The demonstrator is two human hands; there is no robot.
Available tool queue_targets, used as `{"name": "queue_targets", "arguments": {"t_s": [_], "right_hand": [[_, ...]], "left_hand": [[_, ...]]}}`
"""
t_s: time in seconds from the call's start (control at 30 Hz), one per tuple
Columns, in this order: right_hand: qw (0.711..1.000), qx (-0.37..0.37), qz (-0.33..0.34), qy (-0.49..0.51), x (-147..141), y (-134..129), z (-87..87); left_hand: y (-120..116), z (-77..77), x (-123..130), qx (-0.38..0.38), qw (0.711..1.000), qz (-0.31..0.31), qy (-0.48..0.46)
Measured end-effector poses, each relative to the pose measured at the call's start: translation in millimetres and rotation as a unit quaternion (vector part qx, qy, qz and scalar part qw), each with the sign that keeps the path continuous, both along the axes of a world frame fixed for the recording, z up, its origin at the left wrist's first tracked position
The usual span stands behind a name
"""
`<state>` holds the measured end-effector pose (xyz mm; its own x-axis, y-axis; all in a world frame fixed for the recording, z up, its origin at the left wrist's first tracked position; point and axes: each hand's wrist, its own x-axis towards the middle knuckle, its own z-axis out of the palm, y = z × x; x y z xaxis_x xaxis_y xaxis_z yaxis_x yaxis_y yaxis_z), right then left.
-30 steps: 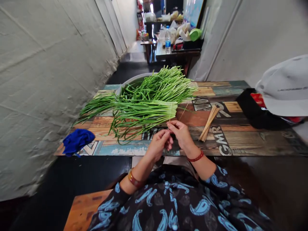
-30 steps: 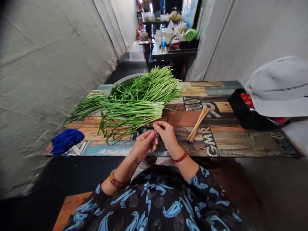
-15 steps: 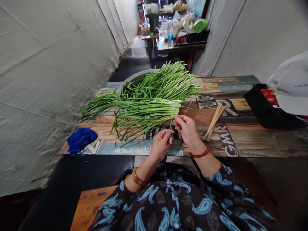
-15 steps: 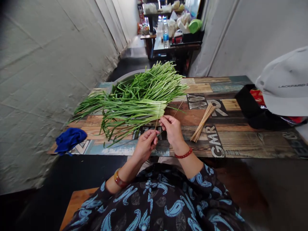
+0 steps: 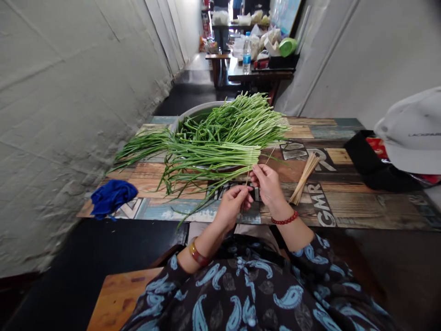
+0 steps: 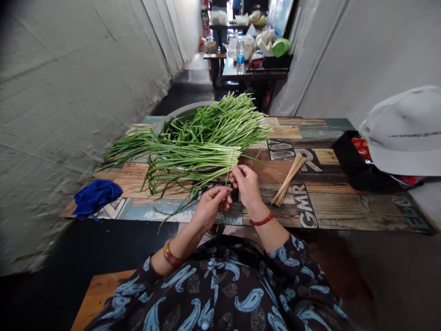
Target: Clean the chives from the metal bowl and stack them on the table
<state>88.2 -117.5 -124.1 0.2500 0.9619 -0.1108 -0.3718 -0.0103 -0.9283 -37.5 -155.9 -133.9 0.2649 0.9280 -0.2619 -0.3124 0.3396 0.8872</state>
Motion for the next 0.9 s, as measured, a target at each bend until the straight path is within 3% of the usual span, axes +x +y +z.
{"name": "queue_targets", "arguments": {"t_s": [0.13, 0.3, 0.43, 0.7, 0.9], "right_hand": [[1.000, -0.003, -0.004, 0.002, -1, 1, -2.0], [1.000, -0.005, -0.001, -0.004, -1, -3, -5.5], [0.999, 0.000, 0.019, -0.033, -7, -19, -9.3], [0.992, 0.045, 0.076, -0.086, -17, -36, -22.3], [0.987, 0.076, 0.103, -0.099, -9, -34, -29.9]], "left_hand": [[10, 1.1, -4, -0.027, 0.998, 0.030, -0.051], [28, 4.3, 1, -0.043, 0.982, 0.120, -0.139], [34, 7.6, 7, -0.027, 0.979, 0.131, -0.153], [39, 12.4, 1, 0.031, 0.982, 0.185, -0.037], [44, 22.1, -8, 0.098, 0.978, 0.173, 0.066]]}}
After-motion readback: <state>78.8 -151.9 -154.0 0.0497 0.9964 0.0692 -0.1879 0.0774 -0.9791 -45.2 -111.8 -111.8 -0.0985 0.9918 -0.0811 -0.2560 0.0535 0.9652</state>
